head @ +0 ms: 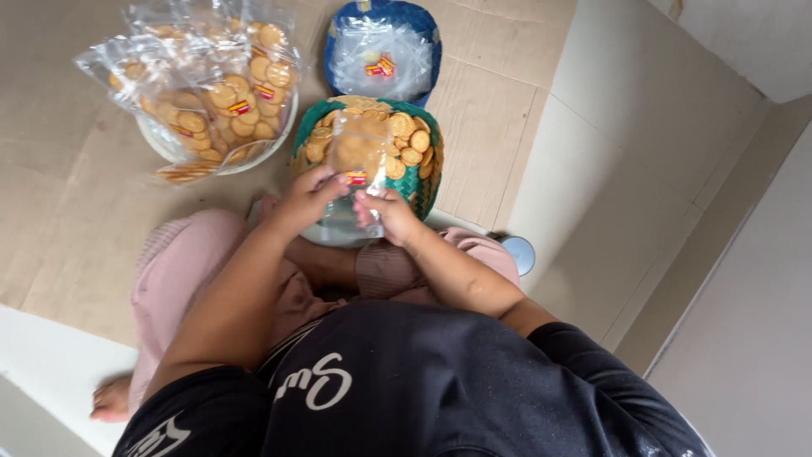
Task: Manually packaging cookies into small plastic bags from a bulk basket.
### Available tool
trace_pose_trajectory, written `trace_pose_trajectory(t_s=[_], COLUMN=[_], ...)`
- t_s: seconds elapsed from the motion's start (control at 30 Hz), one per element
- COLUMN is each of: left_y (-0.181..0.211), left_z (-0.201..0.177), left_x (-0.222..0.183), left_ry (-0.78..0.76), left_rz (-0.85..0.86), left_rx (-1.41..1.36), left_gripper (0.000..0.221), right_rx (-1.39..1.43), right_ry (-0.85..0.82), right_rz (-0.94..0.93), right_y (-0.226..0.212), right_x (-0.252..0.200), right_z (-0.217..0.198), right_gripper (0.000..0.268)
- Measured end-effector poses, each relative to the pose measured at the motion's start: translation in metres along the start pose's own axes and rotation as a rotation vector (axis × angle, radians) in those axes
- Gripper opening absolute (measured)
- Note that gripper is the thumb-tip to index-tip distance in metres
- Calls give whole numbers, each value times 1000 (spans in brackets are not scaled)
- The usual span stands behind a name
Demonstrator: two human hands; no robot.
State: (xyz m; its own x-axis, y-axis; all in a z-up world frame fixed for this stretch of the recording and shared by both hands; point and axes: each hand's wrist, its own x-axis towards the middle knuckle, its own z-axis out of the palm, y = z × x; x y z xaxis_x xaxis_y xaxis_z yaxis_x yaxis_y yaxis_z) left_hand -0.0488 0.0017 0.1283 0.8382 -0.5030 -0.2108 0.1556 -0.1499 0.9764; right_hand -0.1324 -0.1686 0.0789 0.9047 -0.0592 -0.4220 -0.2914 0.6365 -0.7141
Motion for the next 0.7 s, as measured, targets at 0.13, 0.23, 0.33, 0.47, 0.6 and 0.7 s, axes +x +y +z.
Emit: trace_pose_trajectory(t_s=[0.13,0.23,0.33,0.47,0.6,0.7], left_y=[10,18,26,20,38,48], left_z=[-1,4,14,22,15,3], left_x=[1,-7,-10,1,7,1], left_ry=[-89,-226,-312,-416,-505,-485], left_rz=[90,-36,-112,-125,-153,-264], left_rx=[-139,-530,-853,-954,-1011,-1160], left_gripper=[29,64,75,78,89,102], right_rx=[-31,11,31,2,-44,-70], right_ry=[-80,-130,-112,-75,-6,52], right_rz=[-1,-31,-51,-80,-91,-85], right_y=[-3,2,4,-7,-12,-7], right_x=[-21,-34,-43,-51,-49,-53], right_z=[2,12,17,27,27,43], right_gripper=[33,35,35,44,51,53])
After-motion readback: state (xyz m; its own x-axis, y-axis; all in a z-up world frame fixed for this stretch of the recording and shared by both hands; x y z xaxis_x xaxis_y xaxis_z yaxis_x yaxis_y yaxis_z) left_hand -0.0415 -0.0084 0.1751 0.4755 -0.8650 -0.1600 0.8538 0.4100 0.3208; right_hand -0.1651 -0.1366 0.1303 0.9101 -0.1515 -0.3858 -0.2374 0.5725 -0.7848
